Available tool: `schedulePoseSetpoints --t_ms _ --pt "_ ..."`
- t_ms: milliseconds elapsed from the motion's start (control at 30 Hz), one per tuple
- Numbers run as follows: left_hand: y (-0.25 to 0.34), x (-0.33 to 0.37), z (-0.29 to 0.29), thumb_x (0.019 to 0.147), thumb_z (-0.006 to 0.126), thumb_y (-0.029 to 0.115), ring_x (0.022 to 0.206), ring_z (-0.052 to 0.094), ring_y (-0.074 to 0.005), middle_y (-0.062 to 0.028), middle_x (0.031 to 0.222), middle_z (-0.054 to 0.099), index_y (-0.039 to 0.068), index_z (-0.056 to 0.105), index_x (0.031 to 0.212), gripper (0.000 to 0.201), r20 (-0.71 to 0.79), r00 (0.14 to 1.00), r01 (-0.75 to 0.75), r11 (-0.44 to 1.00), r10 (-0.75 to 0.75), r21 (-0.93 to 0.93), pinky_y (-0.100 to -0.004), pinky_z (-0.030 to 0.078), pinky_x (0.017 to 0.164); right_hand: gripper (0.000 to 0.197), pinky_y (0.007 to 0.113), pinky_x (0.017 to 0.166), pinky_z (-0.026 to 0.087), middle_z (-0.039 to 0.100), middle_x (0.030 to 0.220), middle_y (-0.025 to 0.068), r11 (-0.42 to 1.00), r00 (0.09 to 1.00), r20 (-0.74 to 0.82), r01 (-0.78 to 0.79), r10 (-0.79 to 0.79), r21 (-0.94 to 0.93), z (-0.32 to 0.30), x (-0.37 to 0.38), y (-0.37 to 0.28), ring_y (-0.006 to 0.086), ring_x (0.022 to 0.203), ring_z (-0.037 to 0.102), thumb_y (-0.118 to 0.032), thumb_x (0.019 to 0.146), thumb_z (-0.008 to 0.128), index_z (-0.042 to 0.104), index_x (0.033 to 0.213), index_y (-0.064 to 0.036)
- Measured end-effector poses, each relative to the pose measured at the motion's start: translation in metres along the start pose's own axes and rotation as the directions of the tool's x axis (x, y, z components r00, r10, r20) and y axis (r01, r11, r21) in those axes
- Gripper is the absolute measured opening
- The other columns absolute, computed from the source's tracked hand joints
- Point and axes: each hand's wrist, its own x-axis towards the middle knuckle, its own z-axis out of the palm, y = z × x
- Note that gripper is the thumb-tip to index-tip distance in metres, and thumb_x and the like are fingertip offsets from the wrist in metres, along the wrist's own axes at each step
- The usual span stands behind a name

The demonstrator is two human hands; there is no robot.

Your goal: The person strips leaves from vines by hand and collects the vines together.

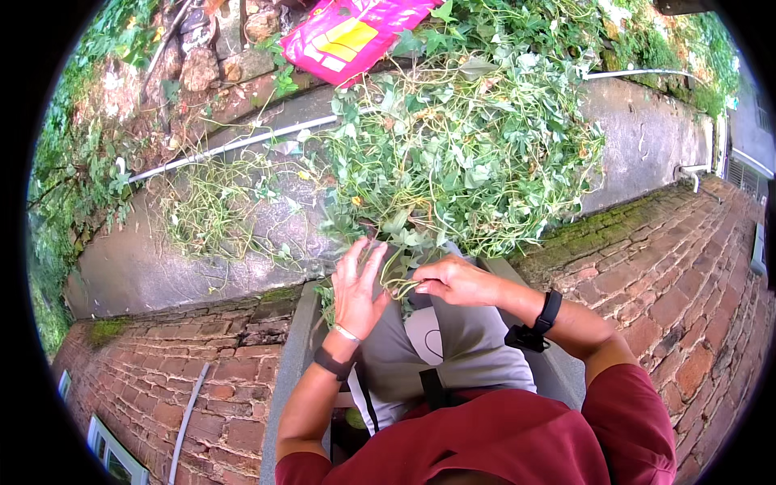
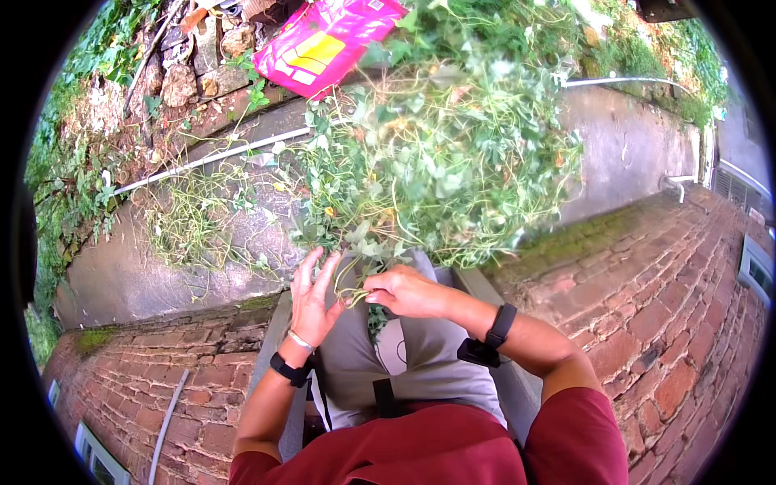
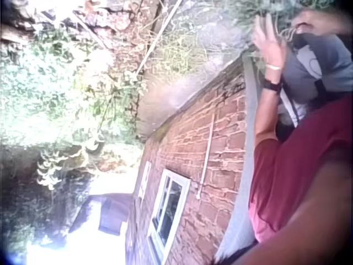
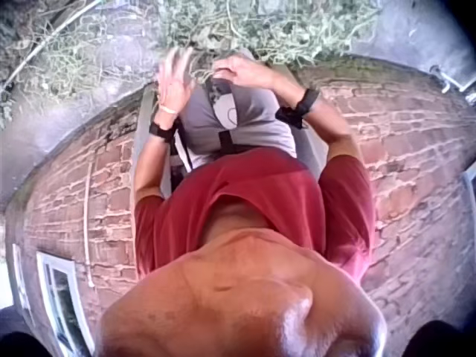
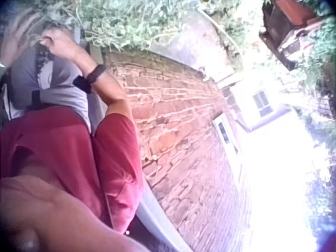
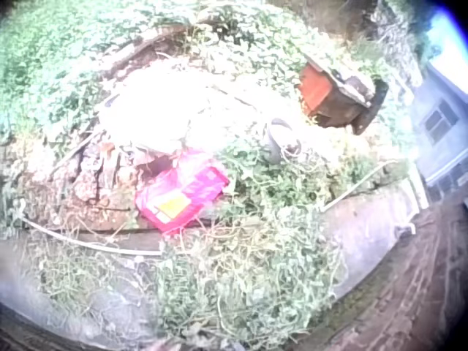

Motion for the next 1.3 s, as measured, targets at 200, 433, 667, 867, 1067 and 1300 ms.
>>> schedulePoseSetpoints --t_ms 200,433,667,867,1067,1300 --pt "0.148 -0.034 -0.082 0.086 0.068 0.002 0.071 0.06 -0.0154 -0.0094 0.086 0.065 -0.001 0.063 0.11 0.025 -0.137 0.982 -0.176 0.9 0.131 -0.398 -0.0285 0.049 0.065 0.013 0.034 0.062 0.047 0.062 0.083 0.0081 0.942 0.926 -0.182 0.311 -0.33 -0.125 -0.08 -0.088 -0.171 0.0221 0.072 0.06 -0.004 0.084 0.068 0.064 0.096 -0.0017" --pt "0.267 -0.086 -0.219 0.1 0.057 0.015 0.057 0.034 -0.0003 0.0076 0.067 0.046 -0.002 0.064 0.11 0.022 -0.448 0.893 -0.335 0.741 0.052 -0.582 -0.0181 0.025 0.049 0.016 0.032 0.071 0.047 0.061 0.083 0.008 0.757 0.727 -0.36 0.331 -0.585 -0.563 -0.171 -0.129 -0.242 0.0196 0.077 0.059 0.001 0.078 0.066 0.062 0.094 -0.0016" --pt "0.271 -0.14 -0.249 0.097 0.061 0.014 0.057 0.039 0.0 0.007 0.07 0.051 0.001 0.064 0.115 0.023 -0.529 0.849 -0.3 0.831 0.008 -0.469 -0.0175 0.03 0.05 0.01 0.03 0.084 0.049 0.067 0.093 0.0048 0.902 0.716 -0.55 0.314 -0.43 -0.297 -0.192 -0.13 -0.23 0.0119 0.092 0.061 -0.003 0.092 0.058 0.061 0.101 0.0005" --pt "0.245 -0.159 -0.237 0.093 0.066 0.014 0.061 0.052 -0.0063 0.0017 0.072 0.055 0.001 0.042 0.143 0.057 -0.525 0.85 -0.232 0.919 0.032 -0.32 -0.0213 0.044 0.055 0.014 0.023 0.073 0.045 0.063 0.083 -0.003 0.82 0.643 -0.532 0.535 -0.552 -0.204 -0.214 -0.176 -0.309 0.006 0.081 0.057 -0.019 0.094 0.064 0.065 0.096 -0.0047" --pt "0.246 -0.167 -0.235 0.098 0.058 0.016 0.059 0.053 -0.0056 -0.0009 0.071 0.059 0.004 0.049 0.13 0.035 -0.691 0.716 -0.27 0.878 -0.092 -0.397 -0.0195 0.04 0.051 0.018 0.023 0.073 0.047 0.069 0.089 0.0014 0.741 0.547 -0.527 0.609 -0.65 -0.283 -0.208 -0.18 -0.324 0.0059 0.084 0.059 -0.015 0.093 0.065 0.068 0.105 -0.002" --pt "0.229 -0.135 -0.214 0.091 0.068 0.011 0.07 0.056 -0.0047 0.0001 0.079 0.061 -0.003 0.068 0.1 0.017 -0.787 0.606 -0.311 0.876 -0.115 -0.368 -0.0197 0.044 0.062 0.021 0.038 0.075 0.042 0.059 0.105 0.014 0.226 0.01 -0.276 -0.543 -0.961 -0.808 -0.198 -0.154 -0.323 0.0296 0.096 0.056 0.0 0.079 0.061 0.062 0.1 -0.0077"
